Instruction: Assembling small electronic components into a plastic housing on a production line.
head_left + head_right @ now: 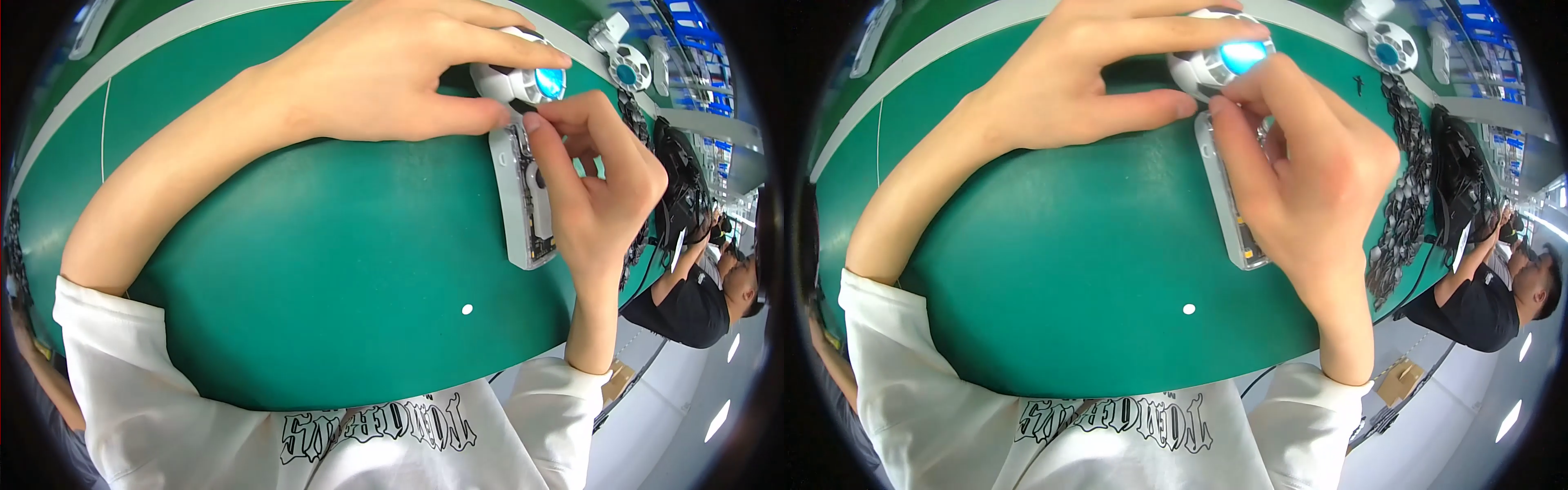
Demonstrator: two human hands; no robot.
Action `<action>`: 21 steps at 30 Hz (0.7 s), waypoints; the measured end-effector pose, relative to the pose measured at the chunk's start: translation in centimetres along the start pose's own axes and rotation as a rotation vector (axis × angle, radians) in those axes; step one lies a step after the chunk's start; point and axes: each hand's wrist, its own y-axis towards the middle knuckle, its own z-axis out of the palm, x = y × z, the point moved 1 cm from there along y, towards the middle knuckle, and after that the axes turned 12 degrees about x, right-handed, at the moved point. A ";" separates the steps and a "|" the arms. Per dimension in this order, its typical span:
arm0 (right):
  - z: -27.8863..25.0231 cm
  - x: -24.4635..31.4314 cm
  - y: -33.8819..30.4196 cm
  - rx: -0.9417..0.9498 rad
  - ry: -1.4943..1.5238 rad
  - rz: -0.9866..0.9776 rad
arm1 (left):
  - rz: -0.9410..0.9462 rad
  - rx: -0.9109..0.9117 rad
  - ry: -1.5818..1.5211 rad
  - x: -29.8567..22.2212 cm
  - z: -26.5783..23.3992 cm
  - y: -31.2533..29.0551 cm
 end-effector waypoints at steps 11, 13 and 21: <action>0.7 -0.5 -0.5 -0.039 -0.208 -0.010 | -0.007 0.031 0.089 0.7 0.1 0.7; 0.5 -0.9 -0.8 -0.029 -0.153 0.065 | 0.033 -0.013 0.147 0.7 0.4 0.8; 0.9 -2.4 1.1 0.162 0.292 0.278 | 0.259 -0.076 0.641 0.3 1.0 0.8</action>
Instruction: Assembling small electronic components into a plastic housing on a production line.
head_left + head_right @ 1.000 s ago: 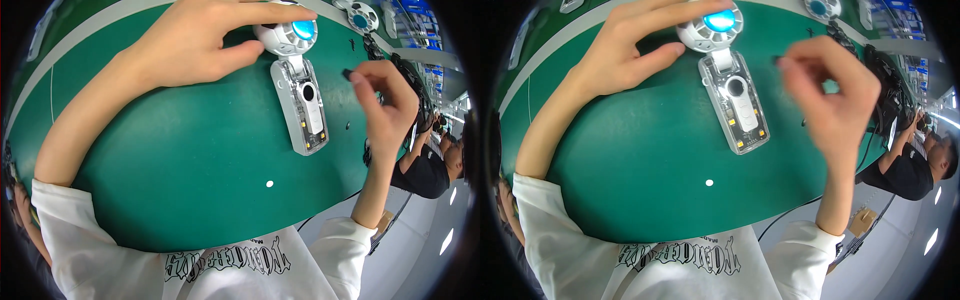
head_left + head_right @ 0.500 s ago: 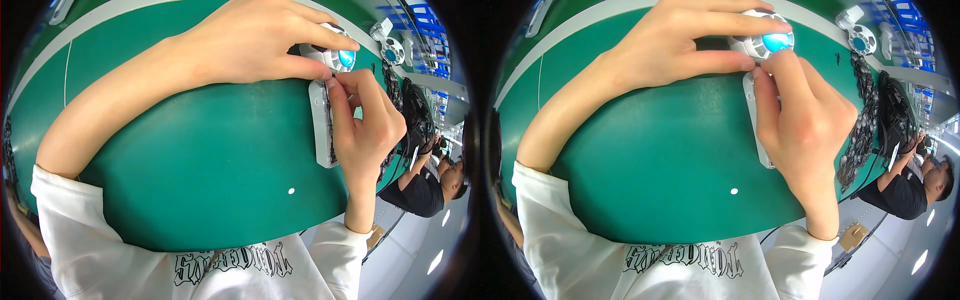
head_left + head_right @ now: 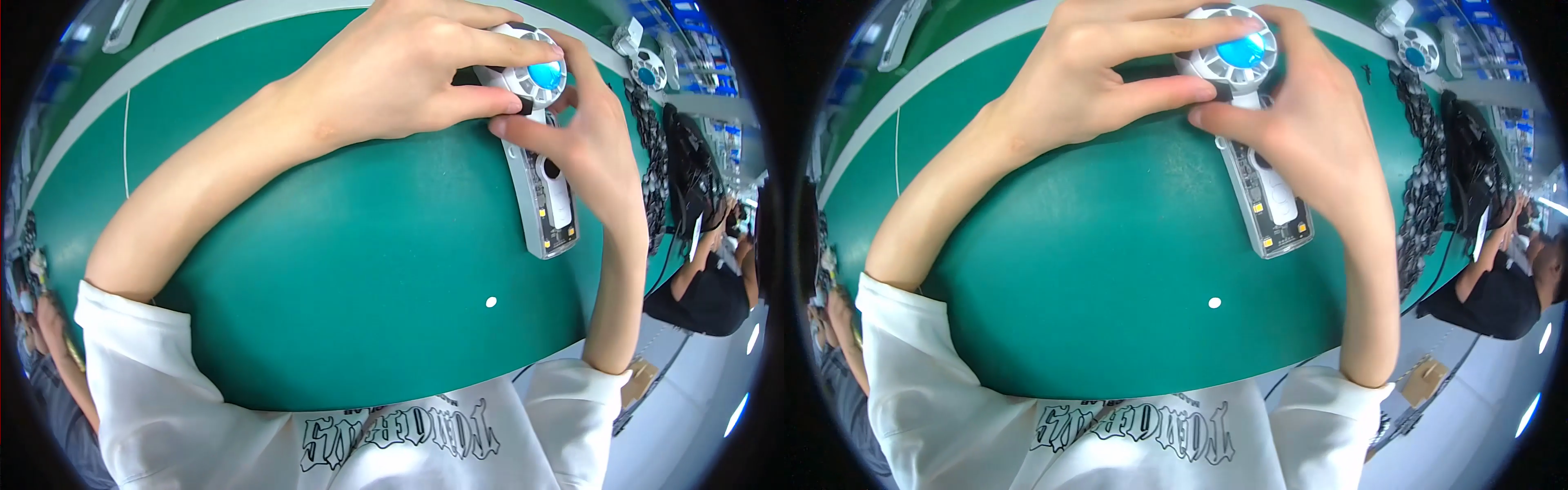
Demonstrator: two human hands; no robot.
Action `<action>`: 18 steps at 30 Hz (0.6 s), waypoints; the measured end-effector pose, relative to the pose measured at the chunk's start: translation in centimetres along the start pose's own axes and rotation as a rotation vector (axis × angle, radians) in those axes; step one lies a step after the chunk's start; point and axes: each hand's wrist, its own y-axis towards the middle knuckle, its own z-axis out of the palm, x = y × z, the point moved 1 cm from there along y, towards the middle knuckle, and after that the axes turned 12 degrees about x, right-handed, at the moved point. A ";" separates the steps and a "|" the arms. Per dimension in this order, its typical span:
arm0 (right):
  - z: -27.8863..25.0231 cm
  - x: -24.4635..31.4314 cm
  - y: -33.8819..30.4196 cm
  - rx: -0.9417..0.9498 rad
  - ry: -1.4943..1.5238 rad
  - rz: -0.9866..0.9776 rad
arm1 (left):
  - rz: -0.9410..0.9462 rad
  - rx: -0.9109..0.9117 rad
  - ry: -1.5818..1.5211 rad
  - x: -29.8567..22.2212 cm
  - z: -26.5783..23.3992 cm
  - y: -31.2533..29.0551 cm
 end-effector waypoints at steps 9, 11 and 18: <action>-1.3 3.3 2.2 0.236 0.011 0.309 | 0.072 -0.130 -0.237 0.6 2.2 -1.1; -0.9 2.5 3.0 0.279 0.019 0.364 | 0.056 -0.133 -0.250 0.7 2.8 -1.9; -1.9 3.2 2.3 0.251 0.192 0.264 | 0.011 -0.177 -0.439 0.5 2.5 -0.5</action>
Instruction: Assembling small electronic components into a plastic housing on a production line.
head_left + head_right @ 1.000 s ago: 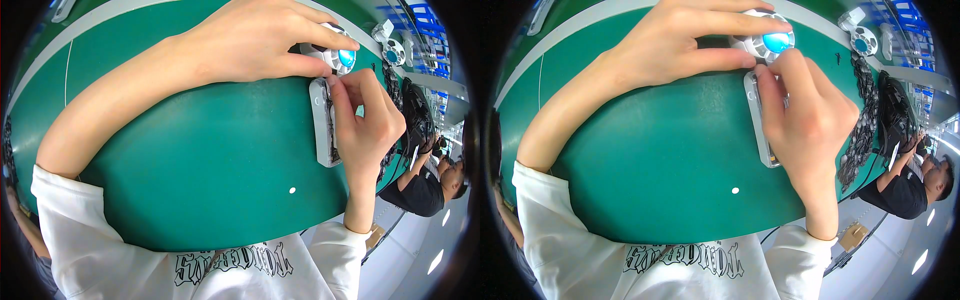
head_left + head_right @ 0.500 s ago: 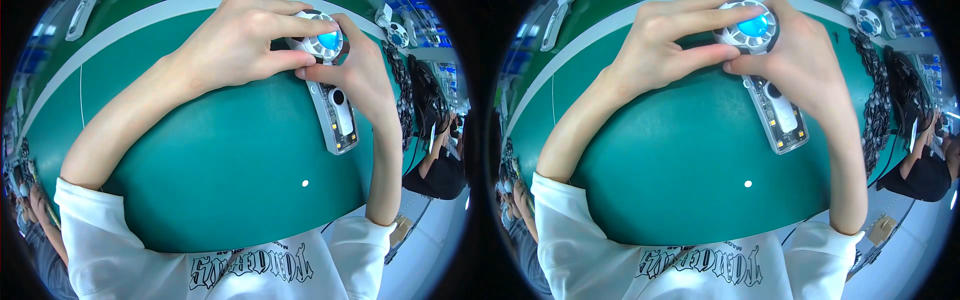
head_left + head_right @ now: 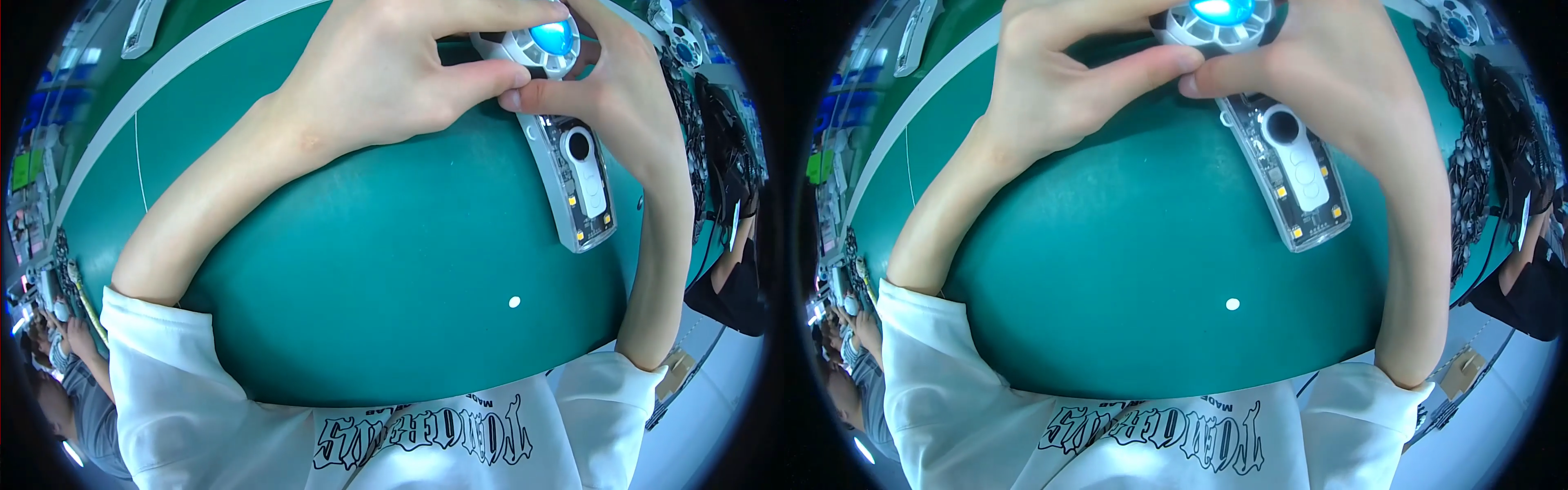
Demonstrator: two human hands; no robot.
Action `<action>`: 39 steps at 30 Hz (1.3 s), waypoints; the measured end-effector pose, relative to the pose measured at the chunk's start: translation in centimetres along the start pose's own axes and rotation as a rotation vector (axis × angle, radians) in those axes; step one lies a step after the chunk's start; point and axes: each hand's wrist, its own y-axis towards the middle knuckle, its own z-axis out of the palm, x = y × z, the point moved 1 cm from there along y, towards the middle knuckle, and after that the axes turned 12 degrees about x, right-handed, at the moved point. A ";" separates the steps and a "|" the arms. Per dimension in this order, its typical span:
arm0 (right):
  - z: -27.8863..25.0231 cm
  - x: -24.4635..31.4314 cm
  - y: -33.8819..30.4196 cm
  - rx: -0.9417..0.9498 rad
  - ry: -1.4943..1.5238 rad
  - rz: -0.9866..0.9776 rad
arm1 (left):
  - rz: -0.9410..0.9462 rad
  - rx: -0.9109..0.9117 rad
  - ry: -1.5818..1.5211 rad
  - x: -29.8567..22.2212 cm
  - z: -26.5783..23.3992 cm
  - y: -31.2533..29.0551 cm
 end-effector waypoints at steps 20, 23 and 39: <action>-1.6 -4.7 3.1 -0.076 -0.362 -0.415 | -0.270 0.032 -0.086 -0.1 -0.3 1.2; -1.4 -4.5 2.7 -0.093 -0.410 -0.402 | -0.298 0.042 -0.082 -0.2 -0.5 0.6; 1.6 -4.5 -3.3 -0.297 -0.432 -0.289 | -0.356 0.130 0.117 -0.1 -2.0 0.5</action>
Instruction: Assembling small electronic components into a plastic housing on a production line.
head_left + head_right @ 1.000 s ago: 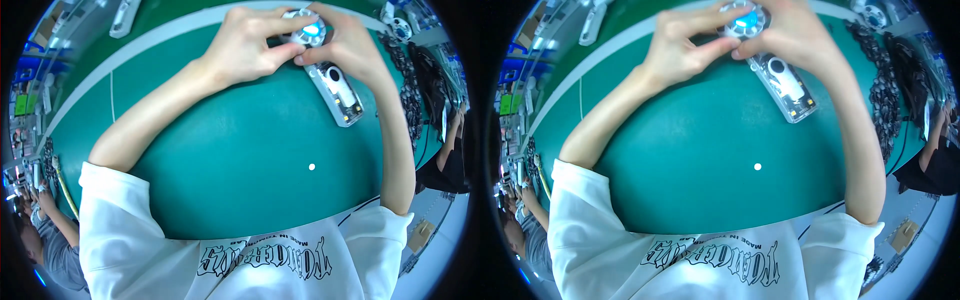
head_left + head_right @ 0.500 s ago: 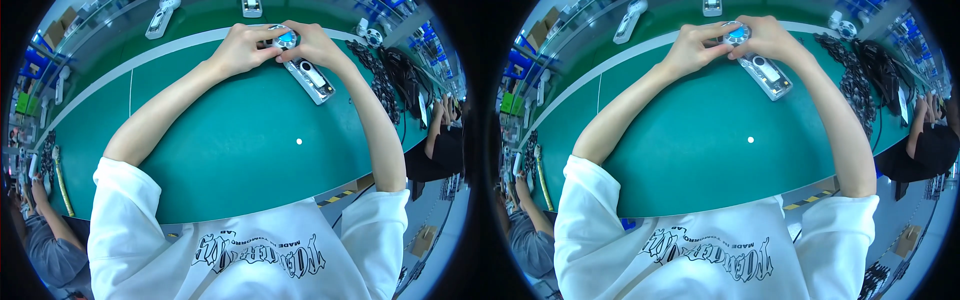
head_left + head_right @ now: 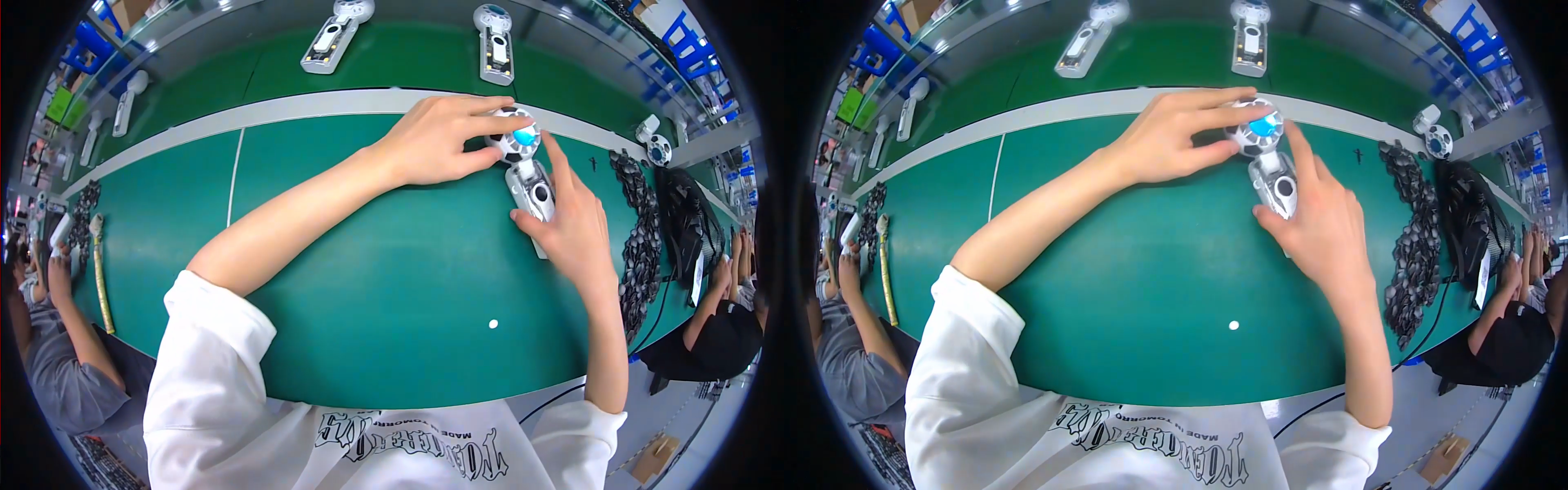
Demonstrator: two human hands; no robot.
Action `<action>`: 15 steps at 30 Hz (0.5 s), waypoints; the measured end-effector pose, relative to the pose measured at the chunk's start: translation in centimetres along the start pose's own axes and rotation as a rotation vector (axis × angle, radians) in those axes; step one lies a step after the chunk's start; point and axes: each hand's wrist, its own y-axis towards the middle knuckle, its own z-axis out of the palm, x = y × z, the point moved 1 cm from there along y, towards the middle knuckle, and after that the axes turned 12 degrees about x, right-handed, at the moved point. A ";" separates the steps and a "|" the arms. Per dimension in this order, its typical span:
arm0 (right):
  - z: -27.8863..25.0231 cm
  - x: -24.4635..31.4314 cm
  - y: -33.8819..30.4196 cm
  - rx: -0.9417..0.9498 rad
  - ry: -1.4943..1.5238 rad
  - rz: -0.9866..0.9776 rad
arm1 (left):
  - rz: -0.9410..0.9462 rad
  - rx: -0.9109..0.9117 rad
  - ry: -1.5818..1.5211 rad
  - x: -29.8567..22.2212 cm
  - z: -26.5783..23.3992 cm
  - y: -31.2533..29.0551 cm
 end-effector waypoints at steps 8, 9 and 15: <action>-6.5 -11.7 11.3 -0.263 -0.217 0.052 | -0.044 -0.051 0.061 -0.3 -0.5 0.1; -5.9 -13.1 14.6 -0.293 -0.154 0.086 | -0.051 -0.052 0.095 -0.3 -0.9 -0.5; -9.2 -14.2 11.1 -0.156 -0.028 -0.016 | -0.261 -0.158 0.578 6.4 -7.5 -0.3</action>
